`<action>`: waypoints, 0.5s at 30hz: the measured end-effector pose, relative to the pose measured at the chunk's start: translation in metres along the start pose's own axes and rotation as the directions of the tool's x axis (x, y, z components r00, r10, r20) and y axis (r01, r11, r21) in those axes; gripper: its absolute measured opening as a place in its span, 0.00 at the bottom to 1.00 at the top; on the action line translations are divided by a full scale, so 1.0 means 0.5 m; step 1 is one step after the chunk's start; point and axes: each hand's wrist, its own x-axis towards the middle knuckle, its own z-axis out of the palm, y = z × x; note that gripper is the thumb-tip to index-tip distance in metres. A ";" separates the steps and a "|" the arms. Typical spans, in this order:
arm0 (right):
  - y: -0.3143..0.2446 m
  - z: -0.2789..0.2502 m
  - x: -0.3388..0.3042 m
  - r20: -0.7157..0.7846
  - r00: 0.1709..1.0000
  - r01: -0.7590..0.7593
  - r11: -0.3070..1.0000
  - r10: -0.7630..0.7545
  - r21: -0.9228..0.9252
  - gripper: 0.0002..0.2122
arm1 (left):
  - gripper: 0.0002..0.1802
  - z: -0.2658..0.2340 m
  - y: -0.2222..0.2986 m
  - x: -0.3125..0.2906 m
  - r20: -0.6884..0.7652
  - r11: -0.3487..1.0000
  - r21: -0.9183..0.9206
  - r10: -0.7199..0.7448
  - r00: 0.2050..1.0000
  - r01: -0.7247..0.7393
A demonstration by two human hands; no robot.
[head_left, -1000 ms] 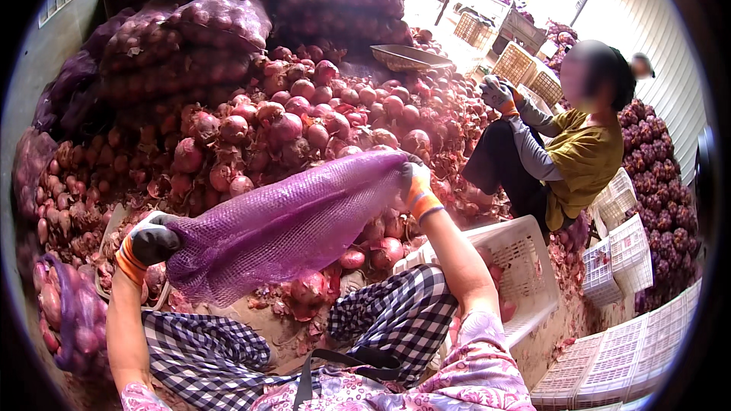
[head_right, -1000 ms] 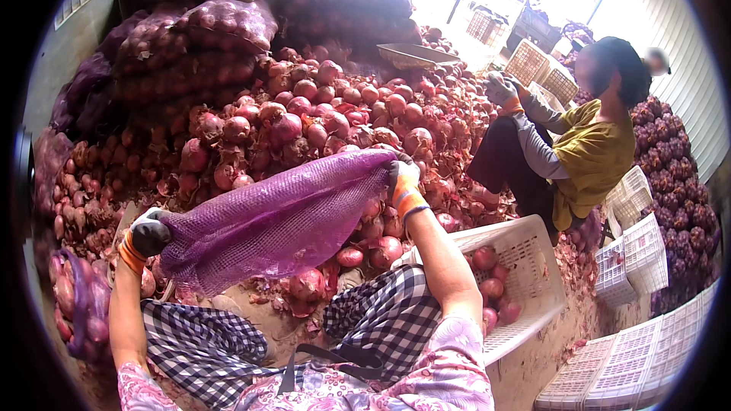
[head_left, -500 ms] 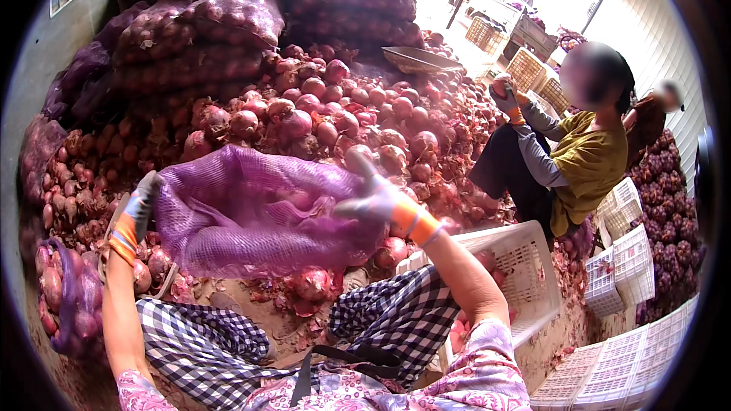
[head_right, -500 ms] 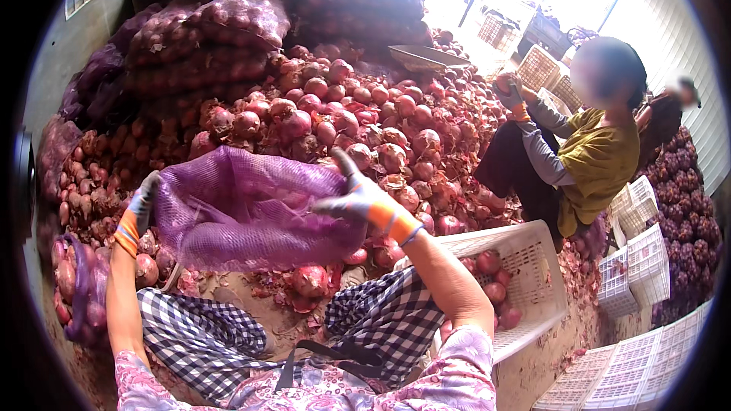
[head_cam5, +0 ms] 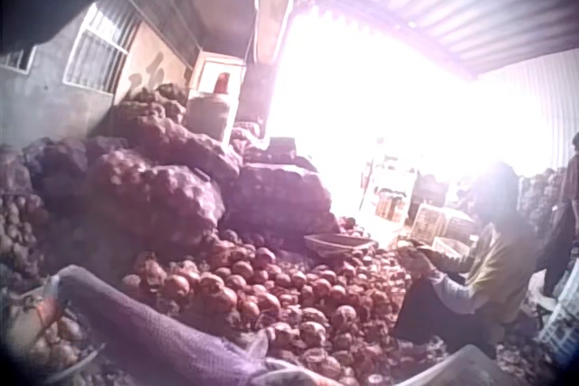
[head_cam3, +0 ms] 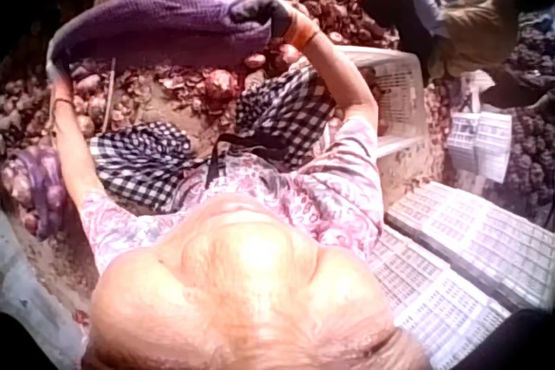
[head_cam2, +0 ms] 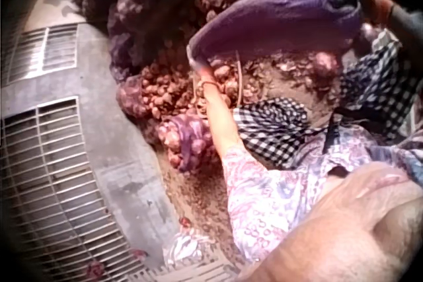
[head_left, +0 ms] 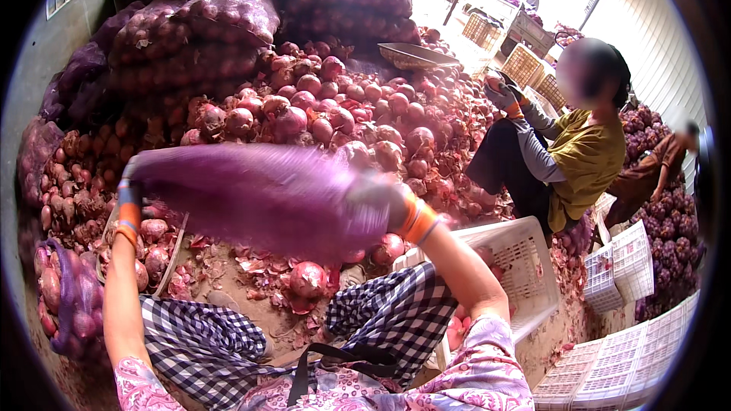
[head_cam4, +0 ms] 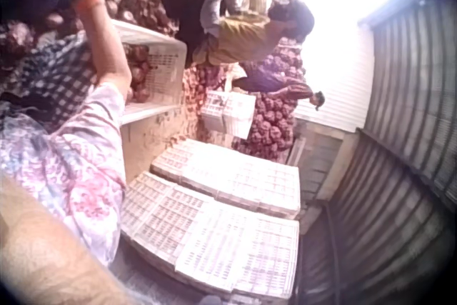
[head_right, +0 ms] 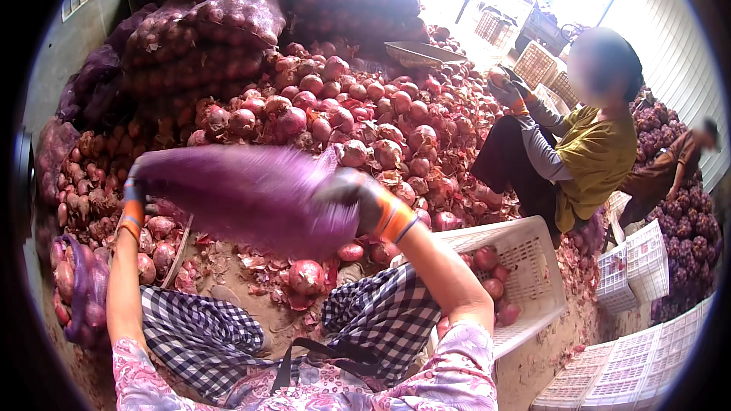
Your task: The person picks onions from a pile, peels off the outer skins by hand, and places the cleaned onions into a white plastic crate.
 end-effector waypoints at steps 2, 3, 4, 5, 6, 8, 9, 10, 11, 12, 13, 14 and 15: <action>-0.032 0.104 0.008 0.465 0.812 -0.502 0.828 0.351 0.252 0.23 | 0.31 -0.086 0.010 0.050 0.017 0.942 -0.327 -0.072 0.997 0.074; -0.006 0.170 0.000 0.463 0.839 -0.444 0.851 0.286 0.280 0.24 | 0.29 -0.088 0.010 0.057 0.068 0.922 -0.379 -0.060 0.996 0.081; 0.030 0.209 -0.012 0.459 0.860 -0.390 0.867 0.222 0.311 0.25 | 0.27 -0.077 0.011 0.056 0.129 0.911 -0.401 -0.044 0.991 0.092; 0.014 0.145 0.016 0.490 0.781 -0.530 0.827 0.388 0.189 0.26 | 0.25 -0.071 0.027 0.043 0.177 0.917 -0.389 -0.018 0.984 0.086; -0.002 0.081 0.049 0.509 0.680 -0.643 0.763 0.528 0.067 0.28 | 0.23 -0.054 0.061 0.016 0.233 0.931 -0.359 0.015 0.972 0.072; 0.030 0.008 0.054 -0.312 0.815 -0.355 0.846 0.489 0.398 0.25 | 0.20 0.045 0.114 -0.068 0.390 0.965 -0.261 0.105 0.915 0.001; 0.117 -0.053 0.012 -0.444 0.676 -0.333 0.781 0.589 0.528 0.28 | 0.19 0.123 0.120 -0.123 0.512 0.983 -0.126 0.179 0.840 -0.133; 0.170 -0.090 -0.028 -0.542 0.586 -0.041 0.691 0.602 0.722 0.29 | 0.18 0.187 0.138 -0.185 0.623 0.921 0.074 0.257 0.739 -0.383; 0.165 -0.104 -0.040 -0.589 0.458 0.026 0.653 0.665 0.757 0.30 | 0.17 0.235 0.158 -0.240 0.721 0.805 0.225 0.242 0.650 -0.549; 0.189 -0.125 -0.066 -0.676 0.353 0.159 0.671 0.646 0.724 0.23 | 0.18 0.270 0.142 -0.234 0.863 0.881 0.251 -0.016 0.504 -0.402; 0.267 -0.171 -0.105 -0.677 0.396 0.459 0.504 0.621 0.731 0.17 | 0.17 0.282 0.144 -0.256 0.813 0.841 0.515 -0.418 0.406 -0.166; 0.309 -0.165 -0.106 -0.671 0.337 0.472 0.498 0.661 0.727 0.14 | 0.13 0.264 0.094 -0.273 0.674 0.793 0.597 -0.578 0.460 0.121; 0.325 -0.177 -0.137 -0.669 0.461 0.426 0.516 0.583 0.743 0.14 | 0.15 0.238 0.100 -0.260 0.733 0.764 0.606 -0.430 0.527 -0.221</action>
